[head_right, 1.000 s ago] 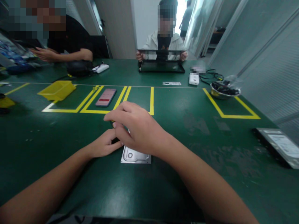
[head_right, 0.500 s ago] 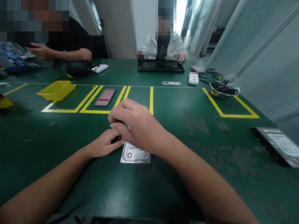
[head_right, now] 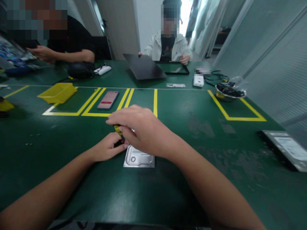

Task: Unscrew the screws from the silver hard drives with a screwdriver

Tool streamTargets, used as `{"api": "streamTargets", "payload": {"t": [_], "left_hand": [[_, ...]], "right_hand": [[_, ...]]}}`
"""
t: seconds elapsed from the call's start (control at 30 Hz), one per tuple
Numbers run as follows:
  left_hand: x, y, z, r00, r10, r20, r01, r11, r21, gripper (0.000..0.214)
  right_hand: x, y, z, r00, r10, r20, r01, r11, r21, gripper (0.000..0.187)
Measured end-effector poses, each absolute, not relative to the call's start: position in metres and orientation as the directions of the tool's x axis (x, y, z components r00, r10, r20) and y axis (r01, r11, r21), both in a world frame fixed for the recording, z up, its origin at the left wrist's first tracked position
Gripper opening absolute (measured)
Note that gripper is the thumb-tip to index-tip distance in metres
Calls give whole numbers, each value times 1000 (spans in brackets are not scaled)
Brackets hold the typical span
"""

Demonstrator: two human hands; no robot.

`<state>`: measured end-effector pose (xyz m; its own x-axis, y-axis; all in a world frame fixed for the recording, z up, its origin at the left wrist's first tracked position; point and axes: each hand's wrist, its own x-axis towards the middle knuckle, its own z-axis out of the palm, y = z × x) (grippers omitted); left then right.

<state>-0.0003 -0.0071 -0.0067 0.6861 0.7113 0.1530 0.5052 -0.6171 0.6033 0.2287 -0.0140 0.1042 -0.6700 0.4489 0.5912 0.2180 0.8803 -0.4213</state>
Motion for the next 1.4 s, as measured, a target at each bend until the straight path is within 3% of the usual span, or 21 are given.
{"api": "streamTargets", "payload": {"t": [0.3, 0.63, 0.93, 1.23, 1.4], "left_hand": [[0, -7, -5, 683, 714, 152, 513, -618, 596, 13], [-1, -8, -8, 678, 717, 163, 516, -622, 590, 13], [0, -9, -4, 677, 718, 163, 519, -622, 587, 14], [1, -9, -3, 674, 723, 153, 524, -613, 591, 16], [1, -8, -4, 669, 726, 157, 517, -607, 603, 15]], "right_hand": [[231, -16, 109, -701, 484, 524, 314, 869, -382, 34], [224, -10, 96, -592, 485, 644, 378, 873, -309, 16], [216, -11, 86, -526, 470, 708, 429, 866, -256, 24], [216, -12, 86, -532, 477, 700, 398, 870, -291, 27], [217, -14, 91, -572, 456, 682, 294, 890, -348, 22]]}}
